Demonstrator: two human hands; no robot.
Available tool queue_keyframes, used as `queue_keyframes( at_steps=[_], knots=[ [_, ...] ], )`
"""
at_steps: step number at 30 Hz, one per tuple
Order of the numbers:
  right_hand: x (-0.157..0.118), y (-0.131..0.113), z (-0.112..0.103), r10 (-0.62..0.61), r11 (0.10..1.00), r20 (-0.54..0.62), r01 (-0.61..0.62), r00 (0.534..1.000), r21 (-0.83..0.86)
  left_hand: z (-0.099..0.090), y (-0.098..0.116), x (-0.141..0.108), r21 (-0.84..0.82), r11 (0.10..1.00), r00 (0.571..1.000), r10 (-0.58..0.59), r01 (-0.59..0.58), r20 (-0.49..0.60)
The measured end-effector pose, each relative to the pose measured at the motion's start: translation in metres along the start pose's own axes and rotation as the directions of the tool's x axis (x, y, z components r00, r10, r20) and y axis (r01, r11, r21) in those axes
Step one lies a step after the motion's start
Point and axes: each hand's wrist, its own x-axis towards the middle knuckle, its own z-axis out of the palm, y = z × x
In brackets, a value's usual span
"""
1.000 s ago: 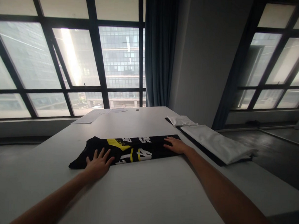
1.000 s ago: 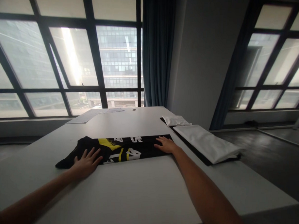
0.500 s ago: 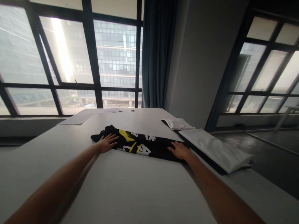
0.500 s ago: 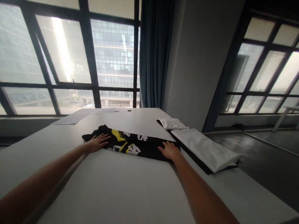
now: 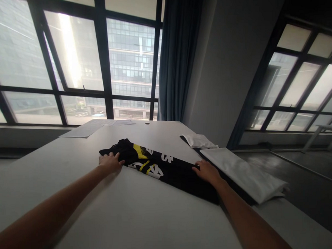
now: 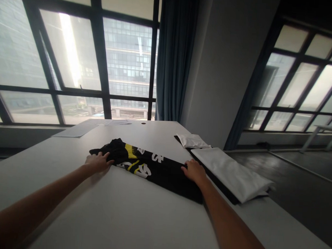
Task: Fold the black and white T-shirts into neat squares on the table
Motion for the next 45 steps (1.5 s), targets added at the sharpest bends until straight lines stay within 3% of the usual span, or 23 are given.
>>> queue_keyframes(
  at_steps=[4, 8, 12, 15, 18, 21, 24, 26, 27, 28, 31, 33, 35, 39, 42, 45],
  knots=[
    [-0.002, -0.003, -0.007, -0.005, 1.000, 0.027, 0.004, 1.000, 0.026, 0.013, 0.017, 0.004, -0.109, 0.994, 0.994, 0.021, -0.010, 0.109],
    [-0.005, -0.002, -0.013, -0.007, 0.999, 0.059, 0.004, 0.998, 0.040, 0.019, 0.026, 0.036, -0.132, 0.989, 0.989, 0.081, -0.065, 0.120],
    [-0.009, -0.008, -0.017, -0.016, 0.996, 0.074, 0.010, 0.997, 0.088, 0.015, 0.019, 0.075, -0.136, 0.980, 0.984, 0.158, -0.145, 0.088],
    [-0.019, -0.026, -0.022, -0.106, 0.965, 0.097, 0.079, 0.990, 0.250, 0.009, 0.005, 0.097, -0.122, 0.982, 0.987, 0.152, -0.145, 0.053],
    [-0.035, -0.052, -0.029, -0.317, 0.834, 0.159, 0.195, 0.935, 0.516, 0.003, -0.007, 0.110, -0.057, 0.997, 0.998, 0.040, -0.042, -0.046],
    [-0.049, -0.077, -0.036, -0.525, 0.670, 0.275, 0.192, 0.806, 0.717, -0.007, -0.006, 0.106, 0.012, 0.999, 0.980, -0.046, 0.050, -0.196],
    [-0.058, -0.093, -0.039, -0.664, 0.551, 0.400, 0.052, 0.632, 0.833, -0.017, 0.009, 0.085, -0.012, 0.999, 0.981, 0.045, -0.048, -0.191],
    [-0.060, -0.098, -0.038, -0.702, 0.520, 0.434, -0.009, 0.564, 0.854, -0.021, 0.021, 0.060, -0.029, 0.990, 0.977, 0.134, -0.141, -0.165],
    [-0.061, -0.100, -0.037, -0.704, 0.525, 0.427, 0.011, 0.568, 0.851, -0.022, 0.026, 0.045, -0.038, 0.980, 0.969, 0.184, -0.193, -0.165],
    [-0.062, -0.101, -0.036, -0.693, 0.539, 0.395, 0.068, 0.603, 0.840, -0.021, 0.031, 0.027, -0.056, 0.965, 0.955, 0.245, -0.257, -0.169],
    [-0.065, -0.106, -0.030, -0.629, 0.598, 0.136, 0.364, 0.766, 0.714, -0.015, 0.038, -0.030, -0.176, 0.841, 0.858, 0.490, -0.511, -0.153],
    [-0.068, -0.109, -0.027, -0.616, 0.630, -0.039, 0.522, 0.786, 0.575, -0.010, 0.035, -0.069, -0.261, 0.747, 0.789, 0.602, -0.612, -0.124],
    [-0.071, -0.112, -0.024, -0.653, 0.636, -0.111, 0.622, 0.749, 0.457, -0.007, 0.026, -0.103, -0.308, 0.707, 0.761, 0.641, -0.637, -0.100],
    [-0.080, -0.122, -0.024, -0.761, 0.555, -0.131, 0.742, 0.636, 0.375, -0.016, -0.001, -0.150, -0.345, 0.711, 0.759, 0.651, -0.613, -0.009],
    [-0.088, -0.135, -0.028, -0.831, 0.444, -0.142, 0.795, 0.538, 0.413, -0.032, -0.021, -0.168, -0.377, 0.725, 0.757, 0.648, -0.576, 0.089],
    [-0.089, -0.149, -0.032, -0.825, 0.400, -0.226, 0.818, 0.518, 0.414, -0.044, -0.033, -0.176, -0.419, 0.700, 0.737, 0.669, -0.578, 0.102]
  ],
)
